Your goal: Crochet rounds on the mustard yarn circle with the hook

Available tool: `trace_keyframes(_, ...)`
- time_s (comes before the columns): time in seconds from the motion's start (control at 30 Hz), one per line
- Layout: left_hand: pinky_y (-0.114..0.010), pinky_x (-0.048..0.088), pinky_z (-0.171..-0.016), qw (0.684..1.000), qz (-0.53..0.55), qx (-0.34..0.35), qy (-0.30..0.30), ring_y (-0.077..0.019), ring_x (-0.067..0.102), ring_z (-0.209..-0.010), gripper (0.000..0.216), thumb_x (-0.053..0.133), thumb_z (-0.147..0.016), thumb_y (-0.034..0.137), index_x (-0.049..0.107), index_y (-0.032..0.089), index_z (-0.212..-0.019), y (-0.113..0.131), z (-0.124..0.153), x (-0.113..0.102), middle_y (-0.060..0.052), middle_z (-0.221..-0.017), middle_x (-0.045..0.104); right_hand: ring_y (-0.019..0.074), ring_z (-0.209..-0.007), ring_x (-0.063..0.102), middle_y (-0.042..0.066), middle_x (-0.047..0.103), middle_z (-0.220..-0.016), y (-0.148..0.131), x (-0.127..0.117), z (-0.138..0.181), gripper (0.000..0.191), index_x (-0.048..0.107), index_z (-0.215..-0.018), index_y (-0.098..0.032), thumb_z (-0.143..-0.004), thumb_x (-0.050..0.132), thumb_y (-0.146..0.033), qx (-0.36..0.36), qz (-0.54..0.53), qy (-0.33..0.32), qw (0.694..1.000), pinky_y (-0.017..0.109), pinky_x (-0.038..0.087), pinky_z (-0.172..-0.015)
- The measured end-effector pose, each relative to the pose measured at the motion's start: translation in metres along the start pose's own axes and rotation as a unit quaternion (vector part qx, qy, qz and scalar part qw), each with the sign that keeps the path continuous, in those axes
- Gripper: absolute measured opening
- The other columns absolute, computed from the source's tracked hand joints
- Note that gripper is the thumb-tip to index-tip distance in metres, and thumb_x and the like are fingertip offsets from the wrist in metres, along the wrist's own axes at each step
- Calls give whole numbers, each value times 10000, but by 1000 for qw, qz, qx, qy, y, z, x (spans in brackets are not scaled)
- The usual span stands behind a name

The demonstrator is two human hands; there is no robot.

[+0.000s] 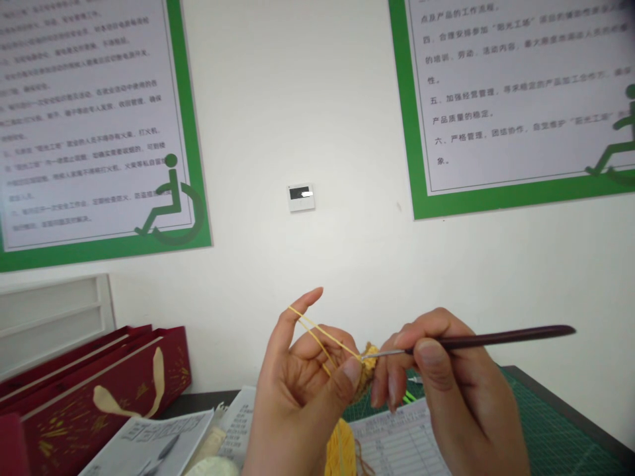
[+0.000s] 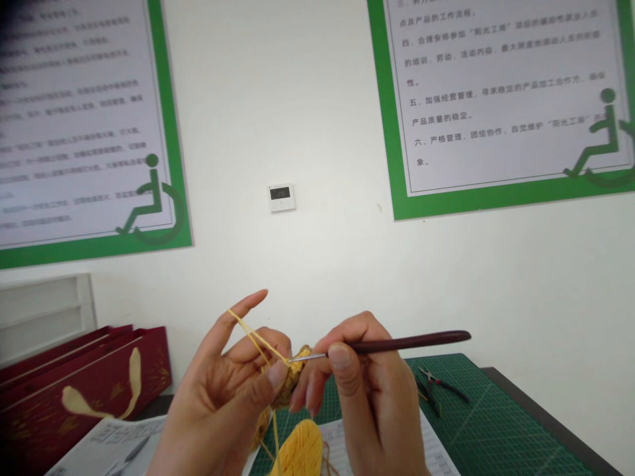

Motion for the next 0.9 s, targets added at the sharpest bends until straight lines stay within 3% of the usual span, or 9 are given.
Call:
trace_keyframes(0.37,-286,441,-606,1000,0,-1,0,-144,562,-646,803,833,-807,143,419,275,-1483,1,0,-1,18,-776,678,135,-580,666,-48,629,-609,4,0,-2,258,603,-957,-253,-1105,442,-388,38,-54,-22,998,261,544,-586)
trace_keyframes(0.6,-272,453,-595,1000,9,0,-4,-148,573,-643,847,838,-794,127,403,262,-1508,0,-1,-2,5,-766,685,132,-489,600,-51,623,-538,2,5,-3,334,591,-873,-231,-1023,580,-529,137,-85,22,987,250,449,-513)
trace_keyframes(0.73,-256,429,-569,1000,19,-2,-5,-149,579,-637,947,829,-789,92,333,309,-1566,-4,-4,-6,-7,-790,703,108,-466,566,-56,667,-560,4,7,-6,314,558,-926,-236,-972,671,-525,187,-100,8,977,215,366,-484)
trace_keyframes(0.9,-287,469,-614,999,38,16,-31,-174,620,-653,1104,806,-788,58,165,384,-1626,-3,-6,-8,-8,-771,727,68,-511,435,-55,597,-580,10,3,-10,390,573,-802,-195,-880,793,-507,202,-111,-12,973,207,289,-521)
Point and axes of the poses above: each hand's wrist, its own z-axis away from the middle knuckle, its own x-axis out of the palm, y = z × x, the point moved 2 cm from there along -z, towards the middle knuckle
